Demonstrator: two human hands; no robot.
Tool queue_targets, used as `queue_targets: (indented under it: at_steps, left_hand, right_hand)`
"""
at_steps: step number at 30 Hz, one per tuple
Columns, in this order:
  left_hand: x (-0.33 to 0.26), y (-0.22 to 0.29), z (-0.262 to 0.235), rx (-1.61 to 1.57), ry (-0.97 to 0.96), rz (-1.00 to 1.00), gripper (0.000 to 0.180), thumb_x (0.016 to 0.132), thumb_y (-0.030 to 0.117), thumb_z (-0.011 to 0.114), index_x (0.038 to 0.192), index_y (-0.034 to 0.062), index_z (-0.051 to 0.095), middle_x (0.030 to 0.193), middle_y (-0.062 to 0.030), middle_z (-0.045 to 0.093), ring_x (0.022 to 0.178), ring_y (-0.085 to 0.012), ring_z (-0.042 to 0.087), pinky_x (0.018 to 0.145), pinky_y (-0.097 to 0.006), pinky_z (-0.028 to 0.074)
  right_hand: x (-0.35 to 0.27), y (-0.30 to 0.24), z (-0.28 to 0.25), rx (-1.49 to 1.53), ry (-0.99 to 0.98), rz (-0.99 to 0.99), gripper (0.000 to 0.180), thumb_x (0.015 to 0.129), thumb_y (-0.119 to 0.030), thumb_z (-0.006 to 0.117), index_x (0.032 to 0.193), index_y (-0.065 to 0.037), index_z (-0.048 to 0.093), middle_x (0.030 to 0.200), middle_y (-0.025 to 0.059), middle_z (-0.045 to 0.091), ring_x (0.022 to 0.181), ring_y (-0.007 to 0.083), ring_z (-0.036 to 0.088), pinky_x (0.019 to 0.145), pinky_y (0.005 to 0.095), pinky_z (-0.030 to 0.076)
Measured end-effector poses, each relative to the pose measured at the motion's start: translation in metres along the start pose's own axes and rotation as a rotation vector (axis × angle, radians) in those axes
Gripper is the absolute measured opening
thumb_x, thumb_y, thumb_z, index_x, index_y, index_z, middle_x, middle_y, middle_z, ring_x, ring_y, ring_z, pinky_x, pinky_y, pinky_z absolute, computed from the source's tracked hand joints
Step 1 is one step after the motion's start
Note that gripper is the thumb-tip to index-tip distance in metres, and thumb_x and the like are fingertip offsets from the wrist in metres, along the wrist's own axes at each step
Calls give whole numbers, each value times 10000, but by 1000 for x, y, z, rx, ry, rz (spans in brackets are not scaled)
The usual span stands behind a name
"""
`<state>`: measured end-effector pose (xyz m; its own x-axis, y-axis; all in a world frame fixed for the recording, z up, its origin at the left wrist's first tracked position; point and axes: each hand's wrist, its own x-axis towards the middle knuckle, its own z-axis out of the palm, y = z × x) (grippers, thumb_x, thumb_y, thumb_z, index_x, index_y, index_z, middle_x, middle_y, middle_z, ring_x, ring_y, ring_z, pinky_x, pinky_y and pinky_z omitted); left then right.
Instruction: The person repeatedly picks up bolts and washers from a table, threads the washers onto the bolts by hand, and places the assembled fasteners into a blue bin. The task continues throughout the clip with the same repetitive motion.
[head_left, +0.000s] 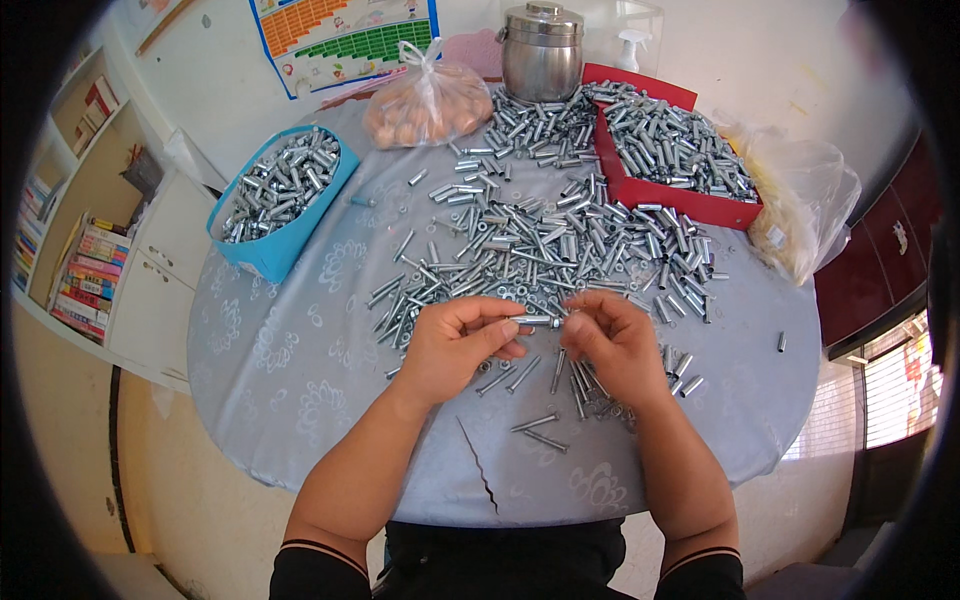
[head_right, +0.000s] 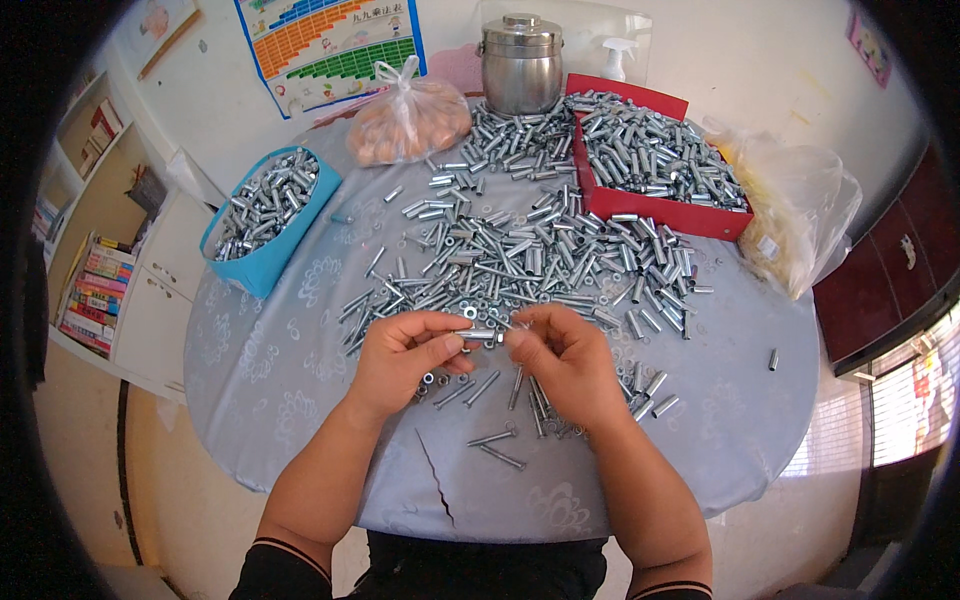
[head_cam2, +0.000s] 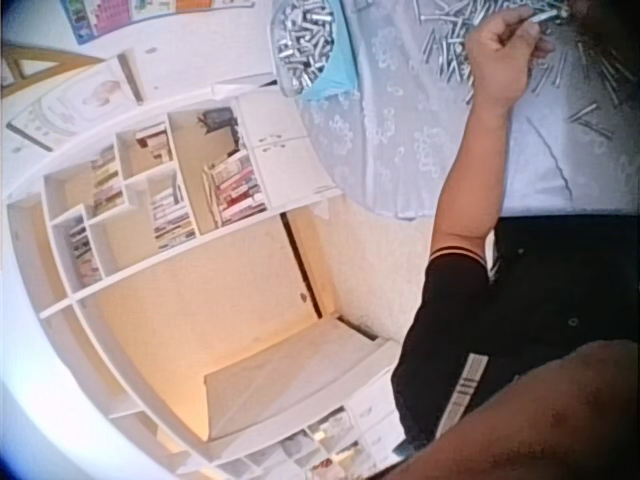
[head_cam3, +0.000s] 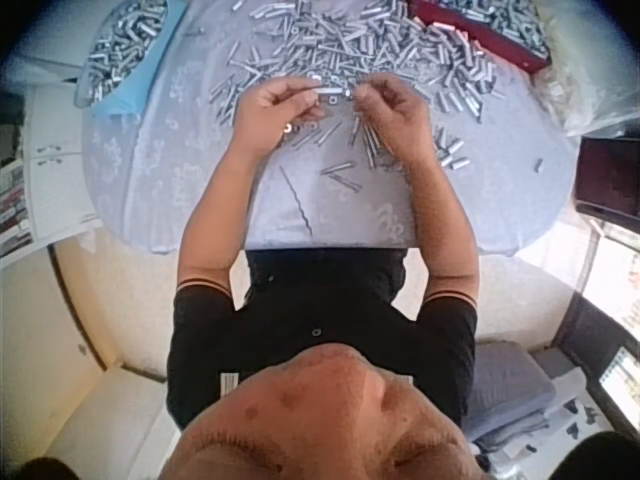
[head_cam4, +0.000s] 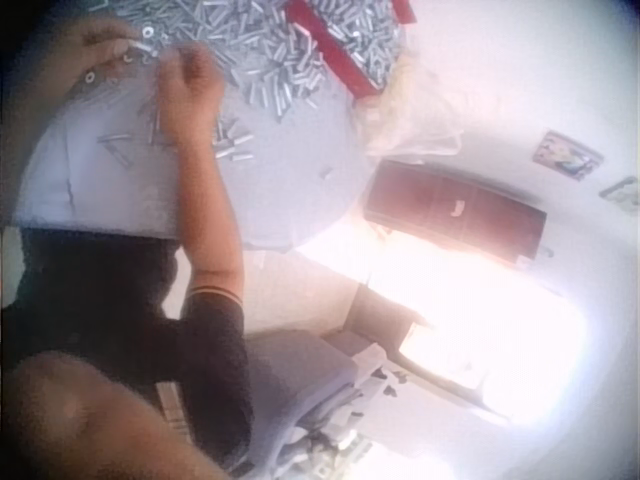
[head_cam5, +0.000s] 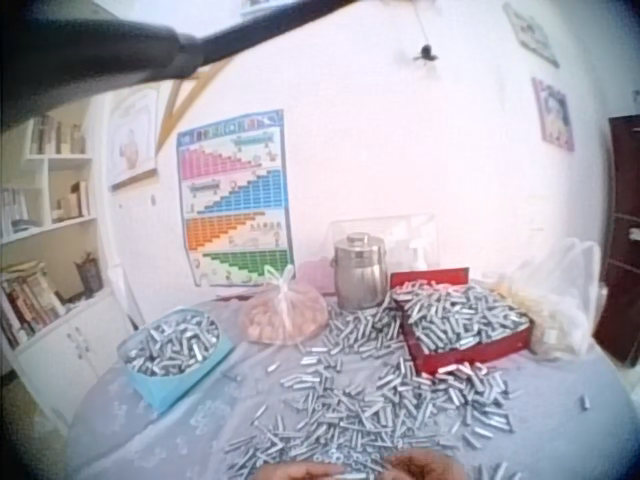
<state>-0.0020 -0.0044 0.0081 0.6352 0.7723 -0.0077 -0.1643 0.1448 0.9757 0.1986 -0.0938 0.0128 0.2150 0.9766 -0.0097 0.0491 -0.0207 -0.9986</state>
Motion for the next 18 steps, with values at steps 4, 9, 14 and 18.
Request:
queue_targets:
  at_steps: [4,9,14,18]
  left_hand:
    - [0,-1,-1,32,-8,-3,220,902,12,615,1111,-53,642,946,-146,704,783,-198,705,705,-288,591]
    - [0,-1,-1,37,-49,7,213,908,28,624,1107,-41,653,946,-104,697,810,-156,693,738,-254,569]
    - [-2,-1,2,58,-17,33,213,890,1,637,1098,-32,665,933,-107,697,797,-161,695,722,-255,572]
    - [-3,-5,6,158,11,109,216,883,-14,640,1096,-20,672,955,-118,694,804,-162,693,718,-253,571]
  right_hand:
    - [0,3,8,91,-31,-49,142,899,-99,677,985,3,628,794,15,629,711,75,576,645,217,473]
    - [0,0,4,69,-60,-6,142,895,-75,676,997,11,629,811,20,636,717,76,580,649,215,475]
    - [-2,-3,8,112,-69,-45,142,902,-94,672,977,20,631,813,34,648,715,89,599,642,223,486]
    - [-1,-1,6,161,-47,26,142,907,-96,666,981,19,632,817,41,651,713,96,606,647,229,491]
